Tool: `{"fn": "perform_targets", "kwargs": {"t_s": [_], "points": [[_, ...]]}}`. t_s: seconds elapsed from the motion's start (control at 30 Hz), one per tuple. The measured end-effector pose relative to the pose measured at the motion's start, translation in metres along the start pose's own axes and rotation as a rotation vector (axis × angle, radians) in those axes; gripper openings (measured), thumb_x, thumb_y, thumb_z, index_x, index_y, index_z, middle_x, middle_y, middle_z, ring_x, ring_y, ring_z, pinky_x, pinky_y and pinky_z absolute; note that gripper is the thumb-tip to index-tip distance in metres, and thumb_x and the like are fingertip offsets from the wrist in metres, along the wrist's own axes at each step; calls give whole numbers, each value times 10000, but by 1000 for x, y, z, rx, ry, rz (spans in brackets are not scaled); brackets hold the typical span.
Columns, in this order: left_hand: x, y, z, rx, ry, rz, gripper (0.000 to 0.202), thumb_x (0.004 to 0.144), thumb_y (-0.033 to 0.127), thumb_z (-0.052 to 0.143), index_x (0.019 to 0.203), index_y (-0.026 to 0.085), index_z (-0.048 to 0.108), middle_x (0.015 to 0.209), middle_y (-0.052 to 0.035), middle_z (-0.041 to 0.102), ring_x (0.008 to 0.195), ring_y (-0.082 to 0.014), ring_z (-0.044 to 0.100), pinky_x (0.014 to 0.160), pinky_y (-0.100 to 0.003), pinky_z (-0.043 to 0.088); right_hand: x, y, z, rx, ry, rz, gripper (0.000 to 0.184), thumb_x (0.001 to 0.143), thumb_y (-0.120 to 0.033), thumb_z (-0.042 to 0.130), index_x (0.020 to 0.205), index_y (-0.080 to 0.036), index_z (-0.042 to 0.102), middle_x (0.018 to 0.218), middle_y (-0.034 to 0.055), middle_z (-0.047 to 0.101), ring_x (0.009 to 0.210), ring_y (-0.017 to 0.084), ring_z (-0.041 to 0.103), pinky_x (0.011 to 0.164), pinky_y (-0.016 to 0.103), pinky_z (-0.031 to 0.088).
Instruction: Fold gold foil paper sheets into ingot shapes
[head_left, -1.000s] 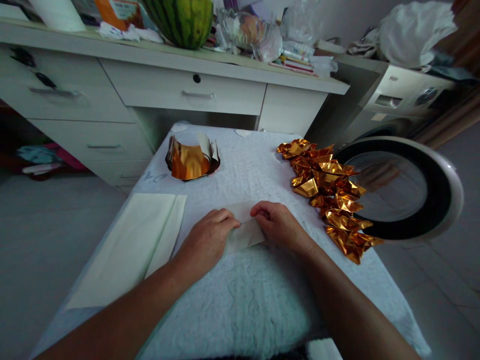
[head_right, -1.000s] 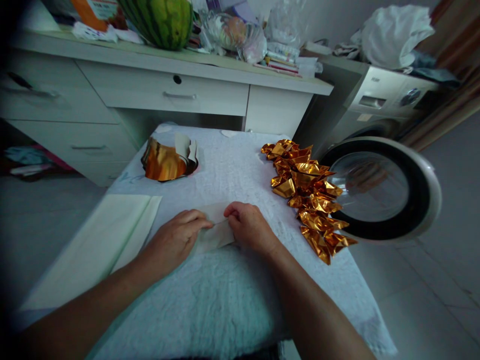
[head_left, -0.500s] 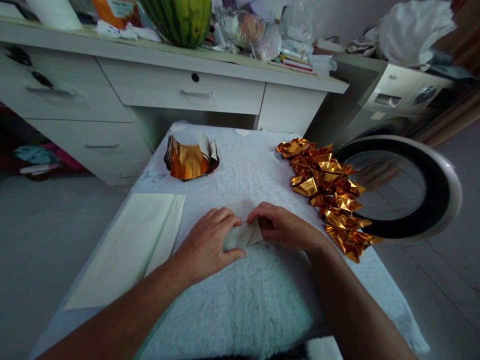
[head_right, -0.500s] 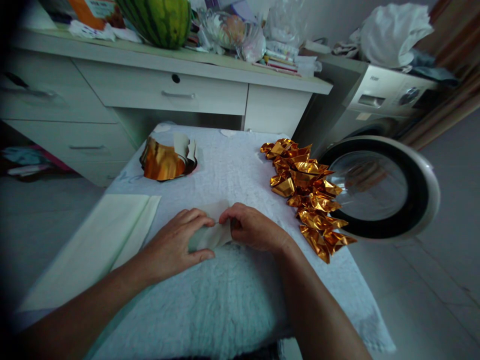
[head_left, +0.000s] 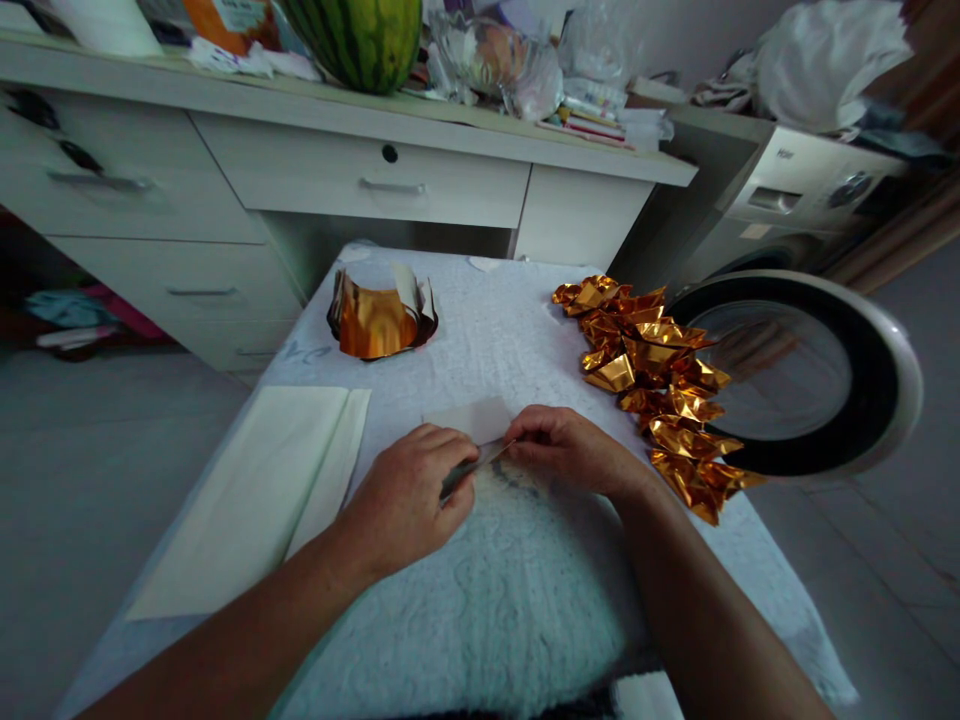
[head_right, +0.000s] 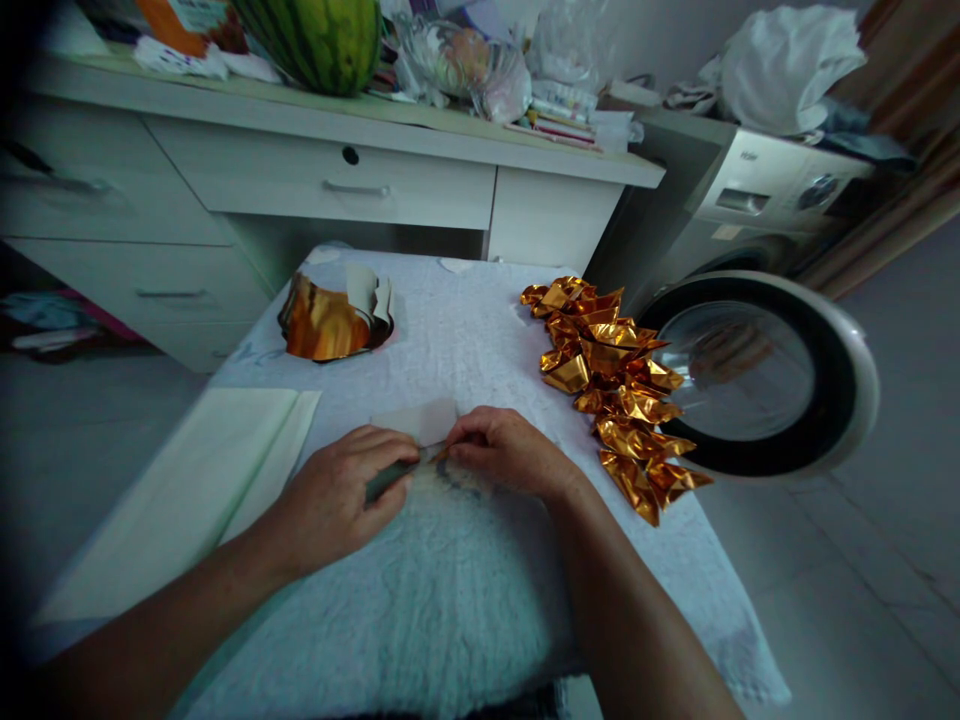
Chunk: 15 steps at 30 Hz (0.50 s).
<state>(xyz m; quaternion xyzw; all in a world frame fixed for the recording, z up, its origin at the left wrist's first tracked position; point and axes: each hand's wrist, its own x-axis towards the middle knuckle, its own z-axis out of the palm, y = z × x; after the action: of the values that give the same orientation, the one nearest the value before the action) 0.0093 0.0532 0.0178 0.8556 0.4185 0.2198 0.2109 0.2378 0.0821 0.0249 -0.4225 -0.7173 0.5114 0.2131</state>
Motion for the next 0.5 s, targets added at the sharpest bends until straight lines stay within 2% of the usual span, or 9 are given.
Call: {"fn": "perform_targets", "kwargs": {"t_s": [0.2,0.33,0.4,0.5], "points": [[-5,-2,0,57,-11,-8,257,761,126,552,982,214,649,1022,-71,719,964,-260,656,861,-400,512,2,4,2,24,21,15,118,856,-214,568,791,-161,650,640,-50,517,558,70,428,507,187,311],[-6,-4,-2,56,-27,-12,227,822,126,497,940,214,670,962,-59,731,874,-230,689,795,-358,525,2,2,1,48,17,55,92,853,-203,563,786,-166,614,628,-60,484,553,69,410,501,188,298],[-6,-4,-3,73,-42,-21,198,858,162,489,904,210,676,915,-55,729,822,-223,692,750,-345,523,2,-1,1,68,26,66,13,832,-183,584,833,-175,593,628,-70,469,555,70,406,496,185,295],[-5,-4,-4,94,-50,-36,191,889,203,484,884,206,675,861,-48,724,781,-215,691,714,-328,510,1,-3,1,78,29,50,164,783,-156,639,936,-192,594,638,-83,458,563,70,407,503,183,295]]}}
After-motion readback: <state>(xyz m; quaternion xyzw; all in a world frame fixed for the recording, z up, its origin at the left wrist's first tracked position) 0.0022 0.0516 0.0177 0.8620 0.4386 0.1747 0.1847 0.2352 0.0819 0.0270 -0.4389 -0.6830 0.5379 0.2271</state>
